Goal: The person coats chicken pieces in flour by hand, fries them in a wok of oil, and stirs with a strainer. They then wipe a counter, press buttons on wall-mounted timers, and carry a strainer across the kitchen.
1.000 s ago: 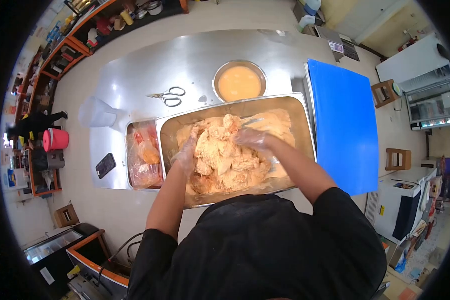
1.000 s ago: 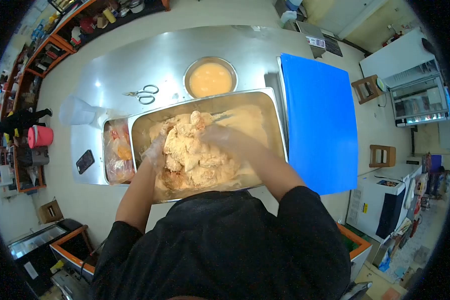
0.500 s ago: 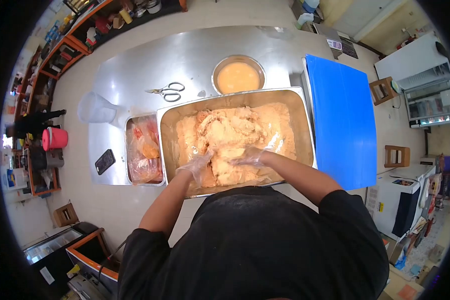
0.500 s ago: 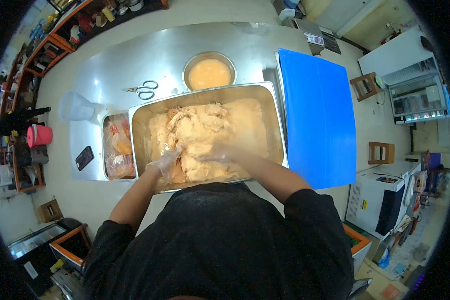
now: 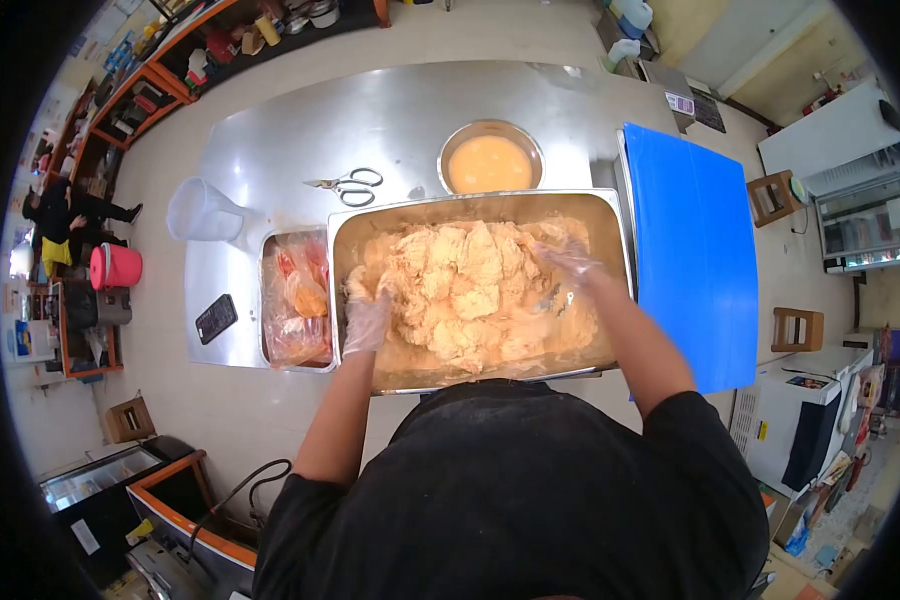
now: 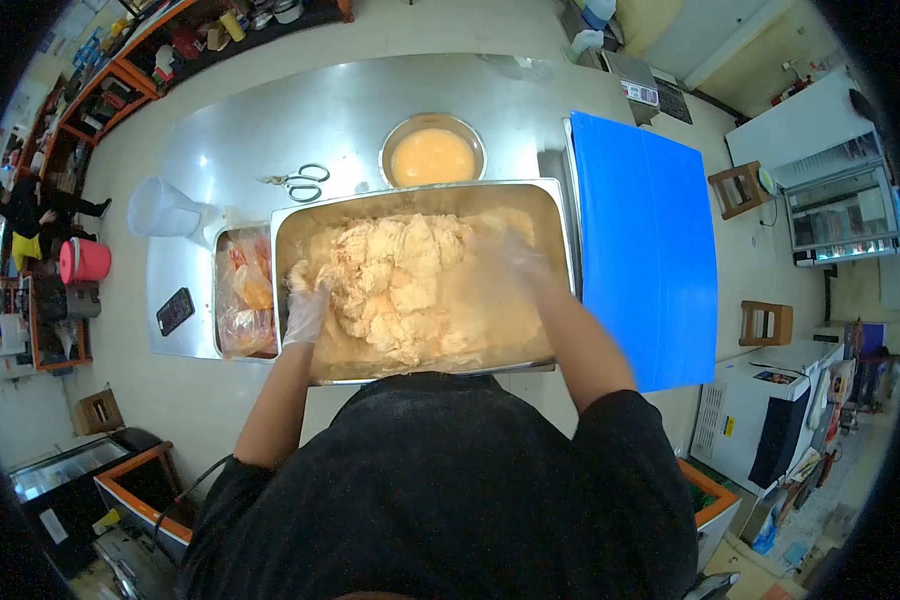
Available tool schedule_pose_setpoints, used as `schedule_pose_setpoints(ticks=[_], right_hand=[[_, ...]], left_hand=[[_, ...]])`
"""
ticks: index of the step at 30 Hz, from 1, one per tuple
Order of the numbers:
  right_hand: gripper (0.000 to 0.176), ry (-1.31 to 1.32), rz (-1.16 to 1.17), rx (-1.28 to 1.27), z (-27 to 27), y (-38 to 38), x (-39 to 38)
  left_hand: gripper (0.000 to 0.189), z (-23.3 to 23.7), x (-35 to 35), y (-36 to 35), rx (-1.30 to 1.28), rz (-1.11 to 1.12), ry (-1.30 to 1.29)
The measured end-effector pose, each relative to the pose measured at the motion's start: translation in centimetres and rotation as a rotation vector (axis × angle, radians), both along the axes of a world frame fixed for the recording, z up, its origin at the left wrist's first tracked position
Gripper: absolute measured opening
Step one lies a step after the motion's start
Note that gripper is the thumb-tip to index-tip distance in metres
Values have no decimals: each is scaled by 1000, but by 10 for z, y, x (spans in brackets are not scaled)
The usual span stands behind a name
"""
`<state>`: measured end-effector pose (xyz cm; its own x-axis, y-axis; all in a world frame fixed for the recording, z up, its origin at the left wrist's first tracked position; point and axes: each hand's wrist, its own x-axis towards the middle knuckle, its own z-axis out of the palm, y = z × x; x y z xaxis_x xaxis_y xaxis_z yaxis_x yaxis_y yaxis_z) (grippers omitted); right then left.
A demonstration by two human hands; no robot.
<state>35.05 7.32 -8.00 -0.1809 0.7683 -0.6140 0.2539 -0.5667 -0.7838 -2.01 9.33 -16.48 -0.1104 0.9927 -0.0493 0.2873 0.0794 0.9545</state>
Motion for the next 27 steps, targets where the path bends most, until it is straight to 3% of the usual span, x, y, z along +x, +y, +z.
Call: schedule_pose_setpoints(ticks=[3,5,6,9,12,15,16,18,21,23,24,27], right_hand=[[97,-57,3,115,-59,22,-28],[92,1,10,25,-70,22,-58],[88,53,16,-63,-64,21,-68],[84,191,6,-17,-89,7,-63],[84,399,-134,-66,-84,-25,-43],[93,-104,144,3,-84,-23,3],[98,-307,287,-4,-78,-20,12],[109,-396,423,-249,-2,-17,6],[124,-491,367,17,-75,-49,-9],[132,-478,627,-74,-114,-37,-28],[135,-414,668,-6,-101,-36,-44],[140,-338,668,46,-82,-31,-86]], left_hand=[[62,3,29,13,-271,-124,525],[66,0,42,41,-665,-307,411],[69,0,46,49,-856,-398,344],[68,5,42,21,-808,-215,-487],[64,-31,26,9,-743,-195,-769],[56,10,24,6,-833,-54,-591],[55,-8,11,10,-733,-237,-42],[52,-53,-21,28,-402,-559,1043],[49,-7,-18,-12,-232,-859,1043],[48,34,-7,-50,-119,-1050,1033],[49,41,2,-57,-55,-1148,1026],[58,33,40,-55,-1195,-310,-538]])
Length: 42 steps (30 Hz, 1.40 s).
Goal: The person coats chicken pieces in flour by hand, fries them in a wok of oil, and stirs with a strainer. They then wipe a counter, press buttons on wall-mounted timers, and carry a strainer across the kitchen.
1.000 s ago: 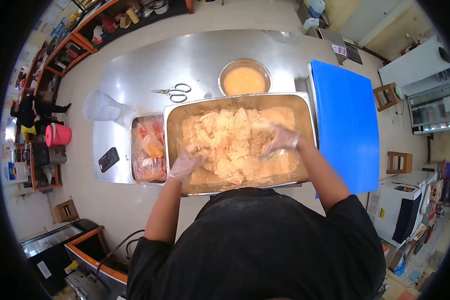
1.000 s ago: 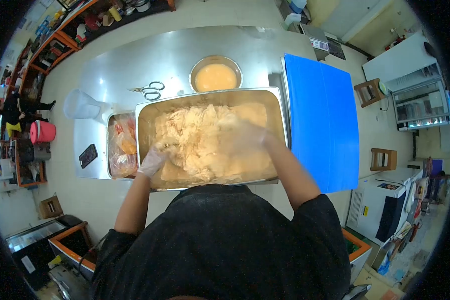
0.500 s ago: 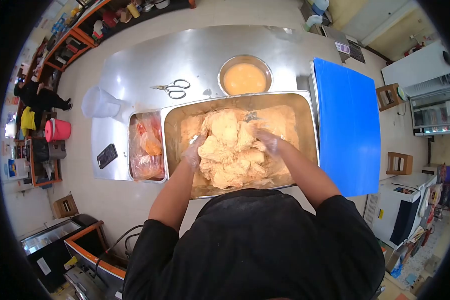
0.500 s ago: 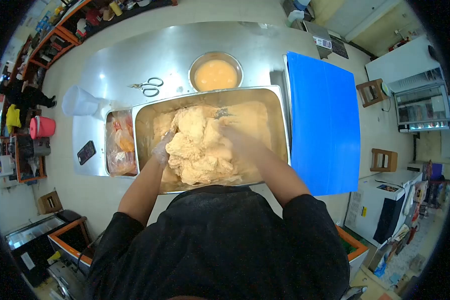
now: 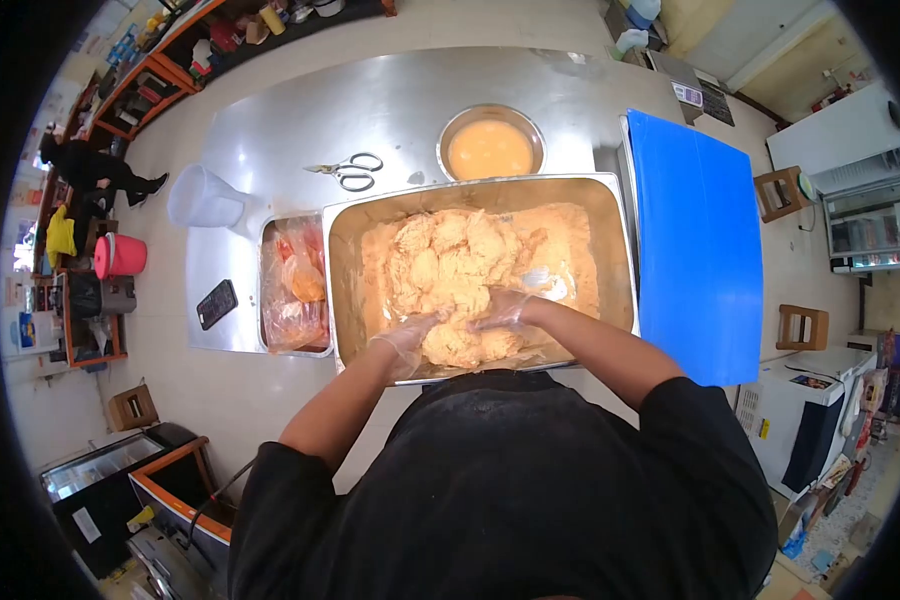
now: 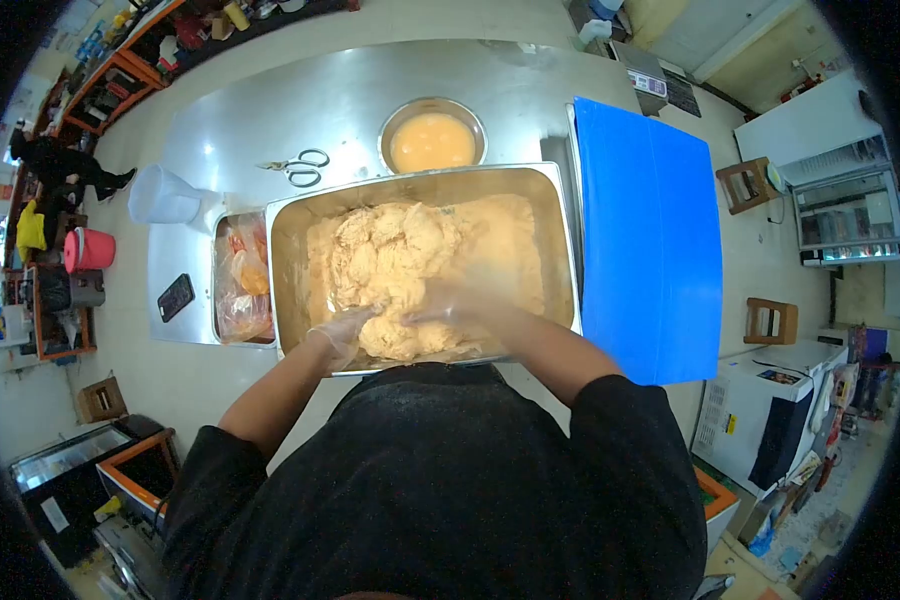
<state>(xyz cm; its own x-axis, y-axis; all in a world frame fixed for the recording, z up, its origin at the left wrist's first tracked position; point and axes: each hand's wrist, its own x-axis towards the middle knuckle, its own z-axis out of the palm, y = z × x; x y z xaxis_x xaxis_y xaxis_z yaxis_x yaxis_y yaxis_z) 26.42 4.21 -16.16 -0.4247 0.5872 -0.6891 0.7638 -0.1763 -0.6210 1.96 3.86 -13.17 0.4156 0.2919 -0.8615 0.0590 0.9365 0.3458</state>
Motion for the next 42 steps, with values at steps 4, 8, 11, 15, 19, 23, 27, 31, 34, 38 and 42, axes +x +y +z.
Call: schedule_pose_setpoints(ticks=[4,8,11,15,19,23,27,31,34,38,42], right_hand=[[133,11,-66,39,15,2,-9],[120,-5,158,331,26,-6,29],[111,87,157,291,25,-4,70],[107,359,-585,-227,89,4,103],[109,76,-768,-105,63,37,68],[99,334,-663,7,3,62,19],[86,674,-651,-217,-17,56,6],[90,703,-774,-242,54,23,26],[88,290,-617,-111,52,15,71],[86,-171,-204,-109,117,13,78],[102,311,-571,-280,33,-33,46]], left_hand=[[58,-35,-21,3,515,-508,34],[47,-79,-47,10,1557,-1104,404],[43,24,-44,26,1610,-952,485],[46,8,-62,48,1364,-597,897],[61,83,14,94,699,-724,890],[62,-9,4,127,913,-786,658],[53,18,20,100,304,-79,111],[57,-24,10,80,169,10,-145],[54,-96,-25,84,500,-188,133],[55,-48,-44,88,982,-1144,846],[56,-17,-41,51,855,-1482,617]])
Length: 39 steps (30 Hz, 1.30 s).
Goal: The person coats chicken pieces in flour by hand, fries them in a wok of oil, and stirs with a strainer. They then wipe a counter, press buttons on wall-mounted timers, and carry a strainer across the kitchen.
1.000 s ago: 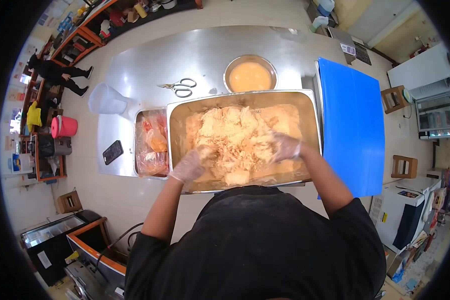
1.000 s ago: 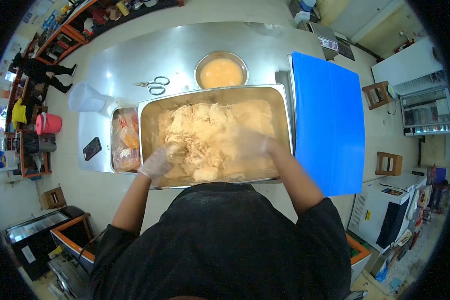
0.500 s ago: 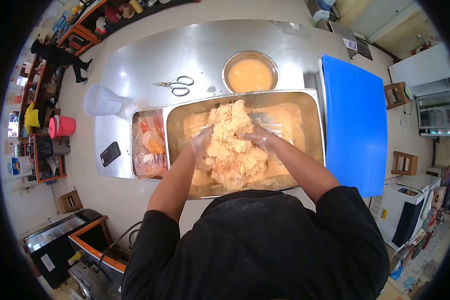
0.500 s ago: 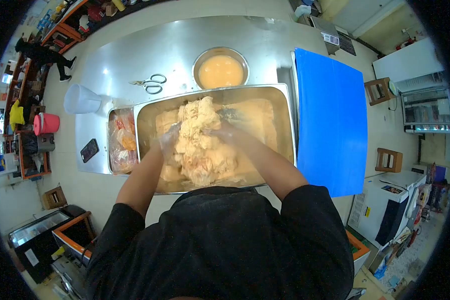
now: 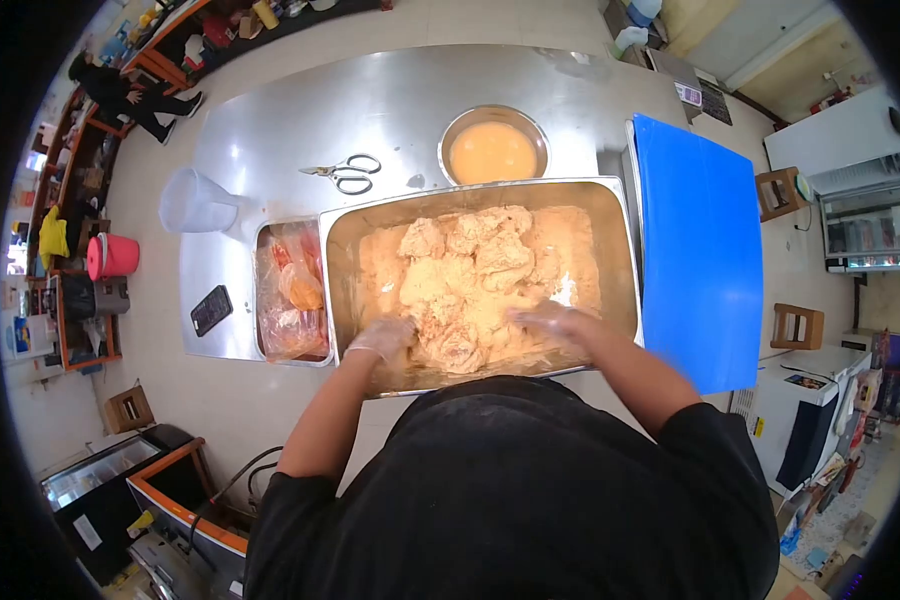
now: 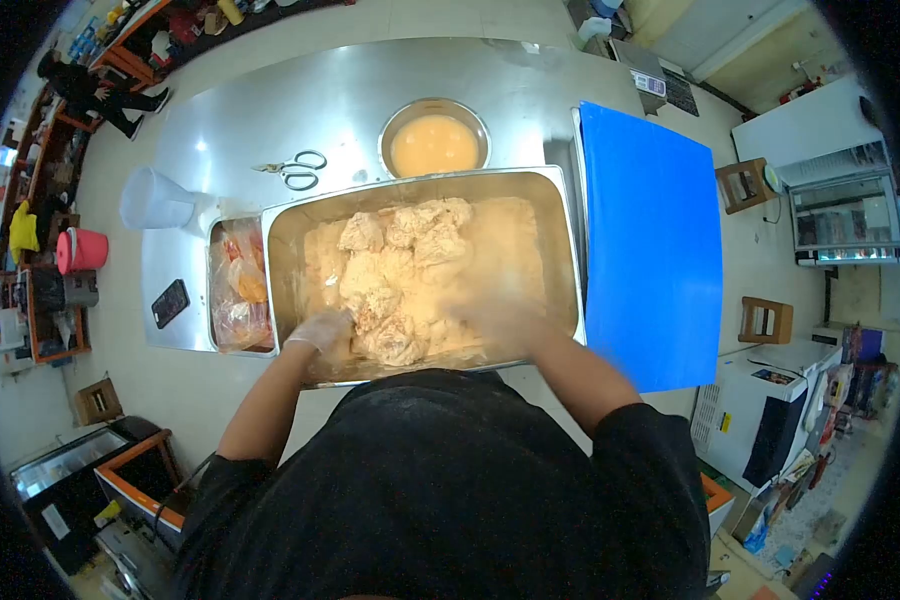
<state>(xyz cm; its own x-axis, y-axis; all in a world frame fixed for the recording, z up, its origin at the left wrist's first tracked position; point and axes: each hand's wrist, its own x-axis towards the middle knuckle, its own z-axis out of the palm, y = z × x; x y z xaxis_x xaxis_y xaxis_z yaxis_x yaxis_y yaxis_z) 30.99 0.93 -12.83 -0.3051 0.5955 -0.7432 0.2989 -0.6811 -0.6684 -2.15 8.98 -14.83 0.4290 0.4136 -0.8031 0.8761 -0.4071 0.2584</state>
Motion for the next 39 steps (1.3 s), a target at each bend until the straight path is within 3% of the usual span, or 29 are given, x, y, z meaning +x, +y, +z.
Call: schedule_pose_setpoints(ticks=[3,4,5,6,7,9,11,13,14,15,16,18,19,22,24,25,26,28,29,31,33,34,37,39], right_hand=[[111,-120,125,27,15,20,-45],[112,-155,214,68,30,28,-55],[112,-150,241,173,-4,26,-59],[111,-149,267,282,-36,27,-60],[111,176,197,443,-61,28,-60],[104,-53,429,637,-48,32,-49],[87,-166,412,538,-7,26,-36],[83,-311,414,615,-10,17,-15],[81,-382,413,650,-12,12,-7],[84,-476,589,778,2,15,0],[87,-568,766,903,29,24,8],[93,-671,859,855,59,41,33],[96,-678,773,686,64,49,45],[100,-256,97,299,16,80,48],[101,243,-476,119,-52,92,32],[99,307,-490,113,-72,101,16],[96,290,-396,119,-74,106,0],[92,280,-231,117,-66,103,-20],[90,294,-198,112,-62,99,-25],[87,332,-192,107,-50,85,-23],[84,316,-179,127,-36,73,-11],[84,272,-153,158,-29,68,-1],[83,7,-11,271,5,64,34],[81,-272,89,146,44,63,48]], left_hand=[[58,-48,0,-30,-102,669,-261],[59,-65,1,-33,-188,684,-376],[60,-81,2,-35,-278,695,-491],[62,-88,3,-33,-365,702,-609],[63,-84,4,-26,-316,523,-610],[63,-59,10,-21,-203,298,-668],[57,-2,24,-28,-27,327,-853],[54,50,31,-24,185,286,-858],[55,68,28,-18,280,171,-728],[55,76,24,-10,373,57,-597],[56,79,17,-1,355,103,-595],[60,82,5,19,319,195,-589],[64,80,9,26,397,345,-431],[66,-37,5,51,639,347,-217],[71,22,50,64,254,544,-158],[74,42,66,70,55,639,-127],[76,33,67,75,41,672,-165],[82,-7,65,77,10,735,-237],[82,-49,52,76,-37,740,-407],[82,-11,57,50,-479,1254,-694],[82,11,58,35,-691,1451,-756],[82,20,58,33,-711,1463,-732],[88,23,43,43,-384,1331,-441],[82,-20,20,54,-125,998,-257]])
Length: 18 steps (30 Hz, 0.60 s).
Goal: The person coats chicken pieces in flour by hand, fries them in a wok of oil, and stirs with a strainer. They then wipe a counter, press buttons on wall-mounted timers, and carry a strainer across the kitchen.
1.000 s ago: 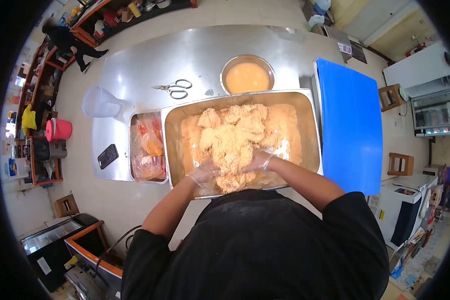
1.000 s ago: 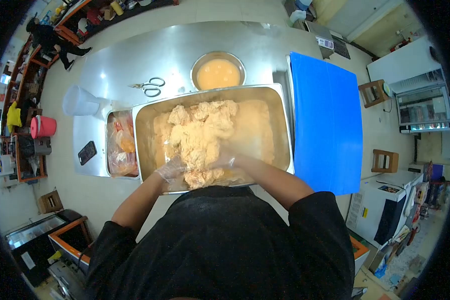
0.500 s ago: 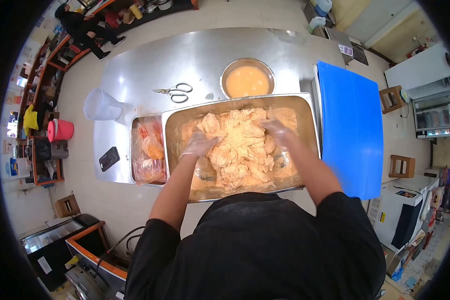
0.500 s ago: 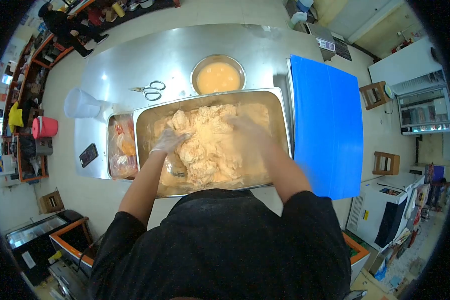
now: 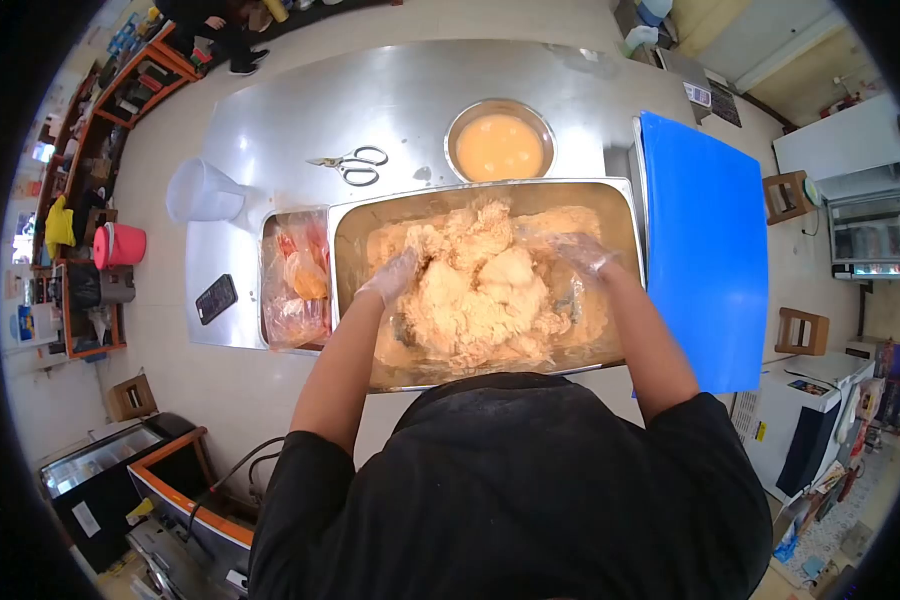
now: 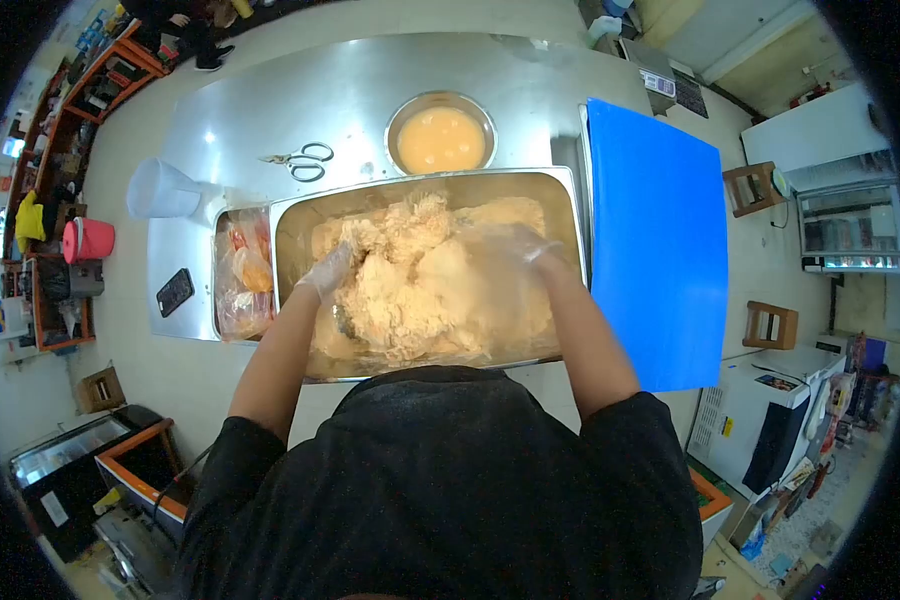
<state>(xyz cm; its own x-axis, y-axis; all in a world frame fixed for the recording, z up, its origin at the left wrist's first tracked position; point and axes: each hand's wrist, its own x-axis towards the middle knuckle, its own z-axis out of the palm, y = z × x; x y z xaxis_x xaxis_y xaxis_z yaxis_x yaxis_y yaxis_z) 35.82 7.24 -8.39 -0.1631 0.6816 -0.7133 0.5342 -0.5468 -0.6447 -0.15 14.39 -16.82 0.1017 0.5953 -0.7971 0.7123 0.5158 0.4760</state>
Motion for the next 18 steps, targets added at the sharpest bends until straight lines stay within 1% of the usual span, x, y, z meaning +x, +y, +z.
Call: schedule_pose_setpoints(ticks=[2,3,4,5,6,7,8,9,11,12,14,15,17,18], right_hand=[[80,-225,55,-239,-48,-12,28],[80,-154,24,-246,-68,-33,19],[80,-83,-8,-255,-87,-55,10],[82,101,-103,-147,-57,-74,-26],[77,312,-14,-77,-35,-75,-38],[73,521,76,-4,-23,-75,-47],[76,593,-48,-179,-54,-76,-55],[78,663,-172,-355,-111,-75,-64],[84,578,-150,-371,-123,-64,-74],[86,430,-16,-228,-90,-66,-81],[91,119,194,87,-89,-57,-78],[94,-34,264,240,-123,-57,-73],[99,-186,424,408,-127,-55,-65],[101,-182,506,426,-86,-47,-61]], left_hand=[[77,-60,-24,18,197,-670,226],[75,-84,-35,17,217,-889,203],[73,-60,-30,-2,16,-673,99],[71,-33,-23,-21,-162,-437,26],[69,-7,-13,-44,-354,-52,-115],[65,4,-2,-57,-338,-35,-129],[62,11,8,-69,-322,-18,-142],[59,15,11,-77,-306,0,-155],[63,2,8,-76,-297,-182,-254],[65,-9,2,-81,-307,-274,-298],[65,-38,-8,-70,-67,-807,-175],[66,-23,-2,-69,15,-834,-156],[69,9,10,-68,181,-883,-106],[71,-8,0,-71,453,-1022,-85]])
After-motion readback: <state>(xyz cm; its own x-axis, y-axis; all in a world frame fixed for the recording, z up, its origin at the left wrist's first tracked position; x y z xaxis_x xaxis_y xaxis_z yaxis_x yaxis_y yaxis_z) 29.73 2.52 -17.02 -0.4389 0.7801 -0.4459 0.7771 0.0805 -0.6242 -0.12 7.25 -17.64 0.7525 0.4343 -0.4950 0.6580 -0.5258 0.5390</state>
